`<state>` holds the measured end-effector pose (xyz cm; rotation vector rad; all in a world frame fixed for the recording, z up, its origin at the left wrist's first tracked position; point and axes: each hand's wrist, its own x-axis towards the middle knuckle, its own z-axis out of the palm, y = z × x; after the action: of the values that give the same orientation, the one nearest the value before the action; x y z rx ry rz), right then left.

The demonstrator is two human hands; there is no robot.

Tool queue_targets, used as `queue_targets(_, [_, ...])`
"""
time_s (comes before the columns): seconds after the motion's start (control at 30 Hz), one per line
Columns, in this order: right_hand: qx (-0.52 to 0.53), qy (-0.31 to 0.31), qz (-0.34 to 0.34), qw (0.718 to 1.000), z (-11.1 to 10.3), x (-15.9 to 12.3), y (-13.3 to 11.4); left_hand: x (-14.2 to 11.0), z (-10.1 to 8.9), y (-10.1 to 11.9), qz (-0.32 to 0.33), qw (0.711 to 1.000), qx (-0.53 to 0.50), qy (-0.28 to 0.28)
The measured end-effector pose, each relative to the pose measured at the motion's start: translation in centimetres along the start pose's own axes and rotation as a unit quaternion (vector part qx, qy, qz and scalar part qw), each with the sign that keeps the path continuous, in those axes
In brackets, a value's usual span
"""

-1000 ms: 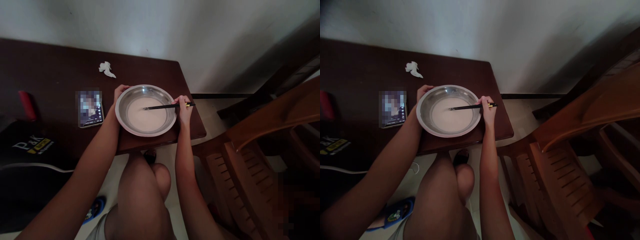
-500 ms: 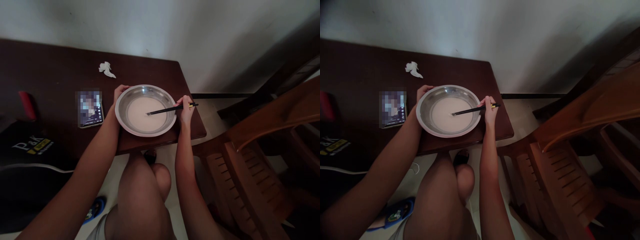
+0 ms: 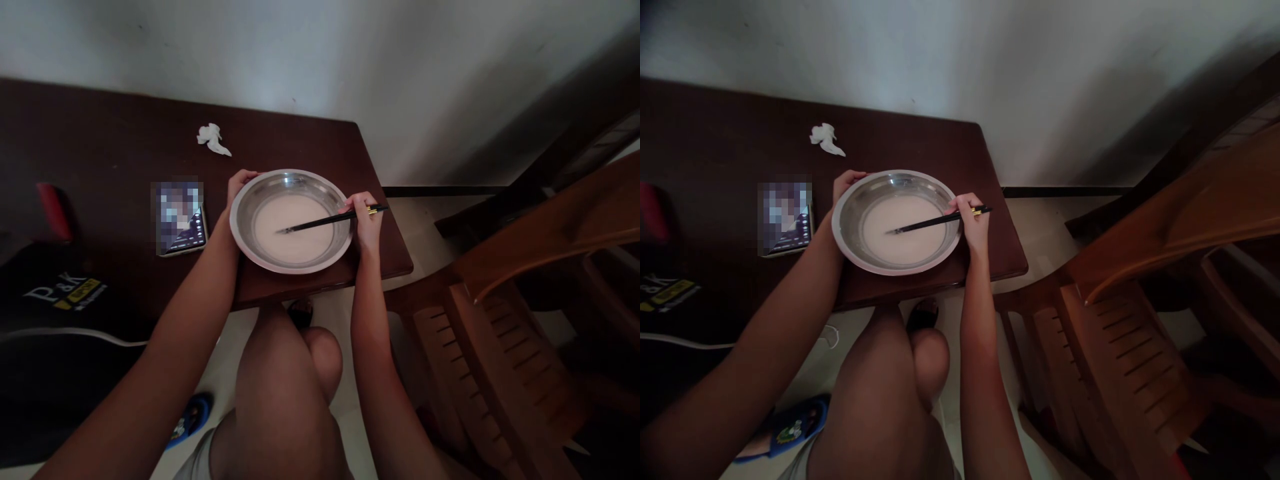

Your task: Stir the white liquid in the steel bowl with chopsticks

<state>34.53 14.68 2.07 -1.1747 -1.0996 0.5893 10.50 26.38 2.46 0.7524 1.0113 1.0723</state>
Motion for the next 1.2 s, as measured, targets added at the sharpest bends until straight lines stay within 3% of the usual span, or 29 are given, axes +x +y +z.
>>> queue_targets(0.17, [0.023, 0.088, -0.019, 0.996, 0.0, 0.2, 0.2, -0.4, 0.4, 0.2, -0.019, 0.999, -0.034, 0.033])
queue_targets(0.37, [0.017, 0.004, -0.002, 1.000, -0.1, 0.0, 0.3, -0.6, 0.6, 0.4, -0.028, 0.998, -0.034, 0.033])
queue_targets(0.53, [0.036, 0.082, -0.015, 0.996, -0.1, 0.1, 0.2, -0.6, 0.4, 0.4, -0.023, 0.998, -0.038, 0.038])
queue_targets(0.73, [0.005, 0.011, -0.003, 1.000, 0.0, 0.0, 0.0, -0.6, 0.6, 0.6, -0.035, 0.997, -0.051, 0.037])
queue_targets(0.9, [0.019, 0.087, -0.016, 0.996, -0.1, 0.2, 0.3, -0.6, 0.6, 0.5, -0.032, 0.997, -0.051, 0.054])
queue_targets(1.1, [0.001, -0.001, 0.004, 1.000, 0.0, -0.1, 0.1, -0.1, 0.2, 0.0, -0.022, 0.998, -0.049, 0.030])
queue_targets(1.2, [-0.002, 0.051, -0.012, 0.999, 0.0, 0.2, 0.2, 0.3, 0.0, -0.2, -0.008, 0.998, -0.035, 0.041])
